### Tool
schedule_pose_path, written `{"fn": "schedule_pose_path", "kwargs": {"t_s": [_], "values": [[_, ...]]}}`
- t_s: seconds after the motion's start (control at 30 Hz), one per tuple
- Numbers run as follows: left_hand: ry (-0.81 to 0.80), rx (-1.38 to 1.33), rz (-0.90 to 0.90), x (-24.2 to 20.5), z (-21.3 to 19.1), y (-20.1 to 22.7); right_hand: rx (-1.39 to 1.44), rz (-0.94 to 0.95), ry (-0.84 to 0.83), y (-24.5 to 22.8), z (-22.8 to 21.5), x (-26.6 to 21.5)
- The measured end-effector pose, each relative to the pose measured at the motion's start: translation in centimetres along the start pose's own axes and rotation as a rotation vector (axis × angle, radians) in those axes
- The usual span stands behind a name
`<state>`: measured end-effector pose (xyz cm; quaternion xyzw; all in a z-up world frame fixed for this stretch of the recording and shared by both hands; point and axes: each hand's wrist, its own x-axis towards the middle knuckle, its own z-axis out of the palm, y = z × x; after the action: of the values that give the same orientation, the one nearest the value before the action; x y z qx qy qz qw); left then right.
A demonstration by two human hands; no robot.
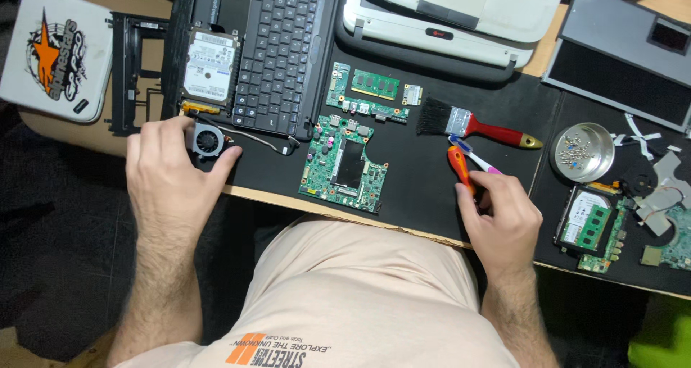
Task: The person cleans various disassembled laptop components on a workbench. They use a toothbrush to scrub a green circuit board, then switch to a larger brush to dust a RAM stick. They continue by brushing a hard drive and a small fan component.
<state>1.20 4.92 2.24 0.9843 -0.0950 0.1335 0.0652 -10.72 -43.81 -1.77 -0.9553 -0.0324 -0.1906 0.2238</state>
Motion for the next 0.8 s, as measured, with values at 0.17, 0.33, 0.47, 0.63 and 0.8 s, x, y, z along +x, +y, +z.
{"fn": "schedule_pose_path", "kwargs": {"t_s": [0.17,0.33,0.47,0.63,0.8], "values": [[-0.017,-0.076,-0.05,-0.1,0.0,0.1,-0.046,-0.006,-0.073,-0.4,-0.7,0.7],[-0.135,-0.054,-0.098,-0.6,-3.8,1.0,0.035,-0.038,-0.091,-0.5,-1.6,0.5],[-0.033,-0.311,0.168,0.5,-6.0,4.8,0.236,0.041,-0.205,-0.6,-2.0,0.0],[-0.17,-0.754,0.462,2.8,-2.5,14.9,0.547,0.229,-0.264,-0.3,-1.1,-1.0],[-0.023,-0.656,0.746,2.0,6.1,23.7,1.324,0.509,0.118,2.8,3.3,-4.4]]}}
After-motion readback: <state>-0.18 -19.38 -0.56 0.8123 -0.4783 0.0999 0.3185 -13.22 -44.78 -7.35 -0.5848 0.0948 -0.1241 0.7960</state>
